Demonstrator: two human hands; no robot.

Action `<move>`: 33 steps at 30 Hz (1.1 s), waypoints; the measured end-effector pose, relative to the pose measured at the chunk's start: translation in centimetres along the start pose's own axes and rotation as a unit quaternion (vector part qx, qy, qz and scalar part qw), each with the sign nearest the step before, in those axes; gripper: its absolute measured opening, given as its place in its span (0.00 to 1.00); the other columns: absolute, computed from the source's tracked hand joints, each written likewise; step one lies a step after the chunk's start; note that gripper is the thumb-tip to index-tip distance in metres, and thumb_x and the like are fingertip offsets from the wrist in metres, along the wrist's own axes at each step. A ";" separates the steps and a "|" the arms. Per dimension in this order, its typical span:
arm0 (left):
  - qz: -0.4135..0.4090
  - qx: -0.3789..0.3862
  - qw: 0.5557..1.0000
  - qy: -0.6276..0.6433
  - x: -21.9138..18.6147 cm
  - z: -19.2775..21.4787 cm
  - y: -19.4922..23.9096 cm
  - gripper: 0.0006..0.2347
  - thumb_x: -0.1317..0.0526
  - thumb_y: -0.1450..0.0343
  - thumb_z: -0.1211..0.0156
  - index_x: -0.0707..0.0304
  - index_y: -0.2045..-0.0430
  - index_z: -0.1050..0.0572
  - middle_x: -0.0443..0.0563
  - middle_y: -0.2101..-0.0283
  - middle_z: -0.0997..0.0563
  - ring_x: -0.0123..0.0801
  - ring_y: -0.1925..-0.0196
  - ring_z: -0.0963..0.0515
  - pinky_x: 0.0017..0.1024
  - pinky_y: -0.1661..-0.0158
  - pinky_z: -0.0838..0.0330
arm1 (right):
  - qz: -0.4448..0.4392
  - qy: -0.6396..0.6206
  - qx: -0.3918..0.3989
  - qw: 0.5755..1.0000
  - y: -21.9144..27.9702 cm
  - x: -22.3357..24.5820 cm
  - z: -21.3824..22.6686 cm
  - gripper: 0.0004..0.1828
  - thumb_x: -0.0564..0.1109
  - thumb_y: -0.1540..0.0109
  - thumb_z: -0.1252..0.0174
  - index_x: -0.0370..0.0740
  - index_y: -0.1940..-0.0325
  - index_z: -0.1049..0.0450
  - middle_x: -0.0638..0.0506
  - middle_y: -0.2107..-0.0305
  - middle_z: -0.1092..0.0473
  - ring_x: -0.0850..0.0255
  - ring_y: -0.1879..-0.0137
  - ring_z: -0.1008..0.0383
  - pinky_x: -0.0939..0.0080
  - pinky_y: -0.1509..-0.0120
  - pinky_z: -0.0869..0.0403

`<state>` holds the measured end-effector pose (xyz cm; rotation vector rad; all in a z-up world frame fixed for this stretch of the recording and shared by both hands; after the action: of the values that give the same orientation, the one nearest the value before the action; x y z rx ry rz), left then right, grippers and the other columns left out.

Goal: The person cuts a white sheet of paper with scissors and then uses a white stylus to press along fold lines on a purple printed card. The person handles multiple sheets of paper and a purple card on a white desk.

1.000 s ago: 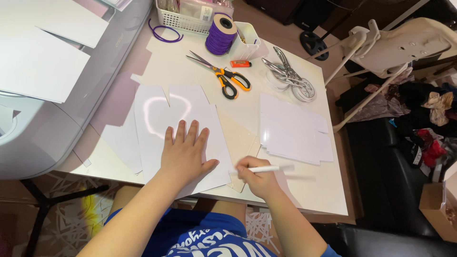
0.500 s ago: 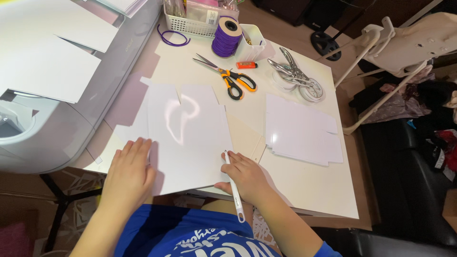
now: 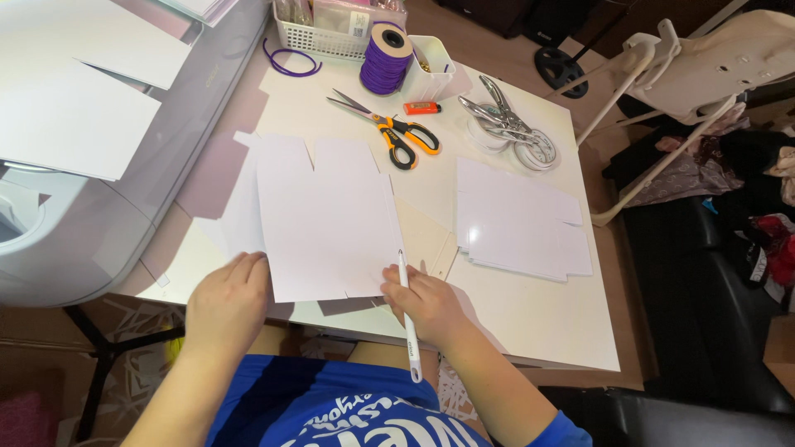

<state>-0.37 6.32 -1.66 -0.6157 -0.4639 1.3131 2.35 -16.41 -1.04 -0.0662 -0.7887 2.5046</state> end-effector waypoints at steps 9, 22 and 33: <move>-0.201 -0.090 0.974 0.055 -10.1 5.4 -2.5 0.05 0.67 0.34 0.54 0.57 0.78 0.30 0.44 0.69 0.25 0.31 0.70 0.26 0.27 0.67 0.30 | 0.033 -0.014 -0.017 0.999 -1.8 1.6 2.0 0.05 0.32 0.43 0.47 0.36 0.63 0.31 0.38 0.59 0.29 0.46 0.52 0.27 0.44 0.44 0.30; -0.184 -0.151 0.971 0.036 -10.9 4.1 -2.4 0.08 0.65 0.31 0.60 0.54 0.82 0.35 0.50 0.53 0.23 0.40 0.50 0.24 0.29 0.56 0.42 | 0.025 -0.096 -0.003 0.995 -1.2 0.7 1.8 0.04 0.37 0.41 0.45 0.37 0.64 0.32 0.40 0.61 0.29 0.47 0.56 0.27 0.46 0.47 0.31; -0.138 -0.175 0.967 0.123 -8.5 5.2 -2.9 0.06 0.72 0.35 0.47 0.59 0.82 0.32 0.50 0.68 0.21 0.35 0.68 0.21 0.28 0.70 0.33 | -0.598 -0.414 -0.192 0.659 2.3 -6.2 1.7 0.05 0.38 0.46 0.43 0.43 0.69 0.33 0.39 0.61 0.24 0.55 0.50 0.24 0.64 0.52 0.27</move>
<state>-3.24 -1.58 4.40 -0.9591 -0.5591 0.8805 6.37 -21.95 -1.53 1.1388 -1.1346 0.9514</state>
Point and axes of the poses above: each hand's wrist, its own y-axis away from the middle knuckle, its own z-axis out of the back of the hand, x = y × z, the point moved 7 cm from there along -y, towards the middle knuckle
